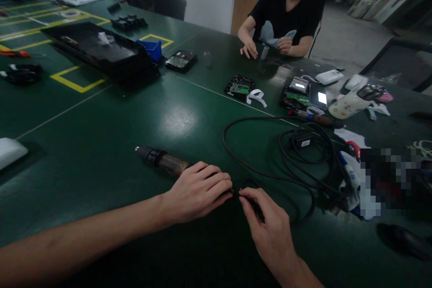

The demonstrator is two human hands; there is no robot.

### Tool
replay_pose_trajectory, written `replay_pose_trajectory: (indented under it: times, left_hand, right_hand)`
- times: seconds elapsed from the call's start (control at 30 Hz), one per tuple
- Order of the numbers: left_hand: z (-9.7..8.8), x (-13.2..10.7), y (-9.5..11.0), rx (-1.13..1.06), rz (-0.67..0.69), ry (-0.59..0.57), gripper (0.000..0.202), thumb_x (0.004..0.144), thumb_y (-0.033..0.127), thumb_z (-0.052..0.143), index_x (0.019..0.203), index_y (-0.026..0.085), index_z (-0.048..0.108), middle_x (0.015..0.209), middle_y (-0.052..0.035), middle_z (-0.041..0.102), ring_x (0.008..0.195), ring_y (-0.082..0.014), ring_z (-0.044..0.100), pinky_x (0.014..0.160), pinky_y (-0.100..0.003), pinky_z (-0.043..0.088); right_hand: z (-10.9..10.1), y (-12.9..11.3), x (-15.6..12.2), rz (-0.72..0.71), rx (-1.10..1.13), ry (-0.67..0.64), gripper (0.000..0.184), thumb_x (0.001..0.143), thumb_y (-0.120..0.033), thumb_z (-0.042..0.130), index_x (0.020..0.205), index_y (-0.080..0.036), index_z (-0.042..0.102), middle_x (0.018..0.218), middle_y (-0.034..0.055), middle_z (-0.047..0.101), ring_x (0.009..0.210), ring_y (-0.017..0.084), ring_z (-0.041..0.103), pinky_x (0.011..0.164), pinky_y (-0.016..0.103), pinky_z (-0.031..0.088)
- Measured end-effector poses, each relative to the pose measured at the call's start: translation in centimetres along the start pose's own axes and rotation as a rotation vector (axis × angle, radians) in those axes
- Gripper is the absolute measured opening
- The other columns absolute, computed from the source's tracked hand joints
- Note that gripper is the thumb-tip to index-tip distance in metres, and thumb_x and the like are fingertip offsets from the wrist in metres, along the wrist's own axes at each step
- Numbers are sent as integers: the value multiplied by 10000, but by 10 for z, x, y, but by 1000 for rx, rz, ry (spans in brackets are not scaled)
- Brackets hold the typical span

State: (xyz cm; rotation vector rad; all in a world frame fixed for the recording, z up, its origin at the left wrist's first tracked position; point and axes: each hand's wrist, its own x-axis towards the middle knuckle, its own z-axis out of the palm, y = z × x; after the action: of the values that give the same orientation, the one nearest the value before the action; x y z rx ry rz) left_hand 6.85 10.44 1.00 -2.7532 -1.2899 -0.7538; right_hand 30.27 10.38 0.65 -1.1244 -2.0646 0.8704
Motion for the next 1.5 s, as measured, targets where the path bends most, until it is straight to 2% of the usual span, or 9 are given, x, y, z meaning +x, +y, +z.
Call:
replay_pose_trajectory:
  times: [0.43, 0.77, 1.1, 1.33, 1.5]
  left_hand:
    - [-3, -1, -2, -58, 14, -2, 193, 1014, 295, 566, 1173, 204, 626, 1175, -35, 726, 1055, -181, 654, 892, -336, 467]
    - [0, -1, 0, -78, -26, 3, 162, 1012, 317, 575, 1119, 205, 624, 1133, -22, 728, 1037, -169, 664, 880, -323, 464]
    - [2, 1, 1, -27, -22, 33, 183, 1016, 364, 588, 1099, 208, 634, 1094, -26, 734, 1016, -171, 670, 857, -316, 454]
    - [3, 1, -2, -2, 18, 49, 156, 1029, 338, 594, 1106, 203, 618, 1087, -3, 739, 1011, -159, 664, 864, -314, 439]
    - [2, 1, -1, -40, 1, 37, 158, 1029, 339, 592, 1110, 205, 614, 1107, -4, 735, 1028, -163, 663, 854, -318, 438]
  right_hand:
    - [-1, -3, 1, -2, -31, 27, 130, 1031, -229, 551, 1084, -226, 670, 983, 48, 731, 896, 205, 722, 792, 304, 593]
    - [3, 1, 0, 39, -26, 20, 128, 1033, -245, 550, 1074, -221, 669, 981, 45, 743, 883, 197, 733, 796, 287, 588]
    - [6, -1, 5, 71, -36, -14, 164, 1054, -267, 517, 1068, -217, 672, 921, 39, 753, 811, 180, 745, 698, 251, 576]
    - [2, 1, 3, -21, -40, -30, 158, 1033, -223, 558, 1138, -219, 675, 1026, 43, 743, 913, 191, 732, 813, 300, 584]
    - [1, 1, 4, -44, -32, -22, 157, 1032, -175, 553, 1113, -224, 679, 1038, 52, 719, 957, 202, 705, 852, 328, 569]
